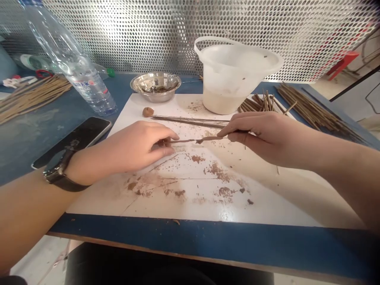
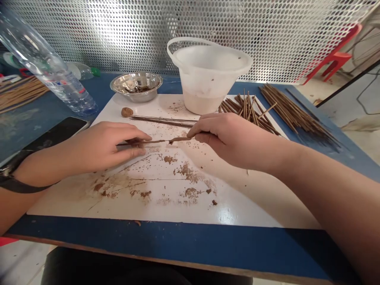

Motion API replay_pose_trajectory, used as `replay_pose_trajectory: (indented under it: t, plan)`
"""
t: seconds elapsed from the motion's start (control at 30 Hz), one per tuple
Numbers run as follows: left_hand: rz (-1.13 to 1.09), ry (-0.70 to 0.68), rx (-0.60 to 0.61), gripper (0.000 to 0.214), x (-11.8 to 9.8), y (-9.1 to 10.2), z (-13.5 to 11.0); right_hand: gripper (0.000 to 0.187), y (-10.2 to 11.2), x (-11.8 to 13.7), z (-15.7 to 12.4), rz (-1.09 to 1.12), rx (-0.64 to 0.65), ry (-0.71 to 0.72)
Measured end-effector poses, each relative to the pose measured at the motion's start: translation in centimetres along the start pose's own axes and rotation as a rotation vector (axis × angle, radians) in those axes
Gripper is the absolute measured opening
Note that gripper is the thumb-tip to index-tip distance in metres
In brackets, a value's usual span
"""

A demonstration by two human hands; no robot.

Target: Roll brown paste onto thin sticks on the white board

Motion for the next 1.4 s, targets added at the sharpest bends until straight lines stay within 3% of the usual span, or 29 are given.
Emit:
replay_pose_trajectory:
  t: [0.2,0.37,0.57,0.73,0.87,1.03,1.4]
  plan:
    - [-0.014,-0.011,0.0,0.04,0.3,-0.2,-0.1,0.029,0.2,-2.1,0.3,0.024,0.094,-0.077]
    - [-0.044,0.019,0.015,0.041,0.1,-0.6,-0.1,0.039,-1.3,-0.2,0.4,-0.05,0.121,0.016]
    - [-0.072,0.028,-0.019,0.038,-0.1,-0.9,0.0,0.021,-3.8,2.1,0.7,-0.161,0.041,0.148]
    - [-0.066,0.016,-0.047,0.035,-0.2,-1.0,-0.1,0.015,-3.9,2.6,1.2,-0.111,0.043,0.079]
    - [-0.061,0.029,-0.044,0.037,-0.4,-0.9,-0.1,0.01,-3.4,3.1,1.2,-0.001,0.077,-0.088]
    - [-0.066,0.035,-0.049,0.035,-0.5,-0.9,-0.2,0.023,-3.1,3.2,1.3,0.088,0.092,-0.251]
    - [-0.065,0.013,-0.069,0.033,-1.7,-0.5,-0.4,0.014,-3.5,3.6,1.8,0.153,0.183,-0.337]
Point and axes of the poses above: each hand's wrist, its own z-axis towards the middle knuckle, its own y-axis out of the back of the hand, x = y × z, the point moved 3 cm from there along z, towards the middle knuckle, and after that the axes turned 5 degrees about -x, right-handed, at the moved point
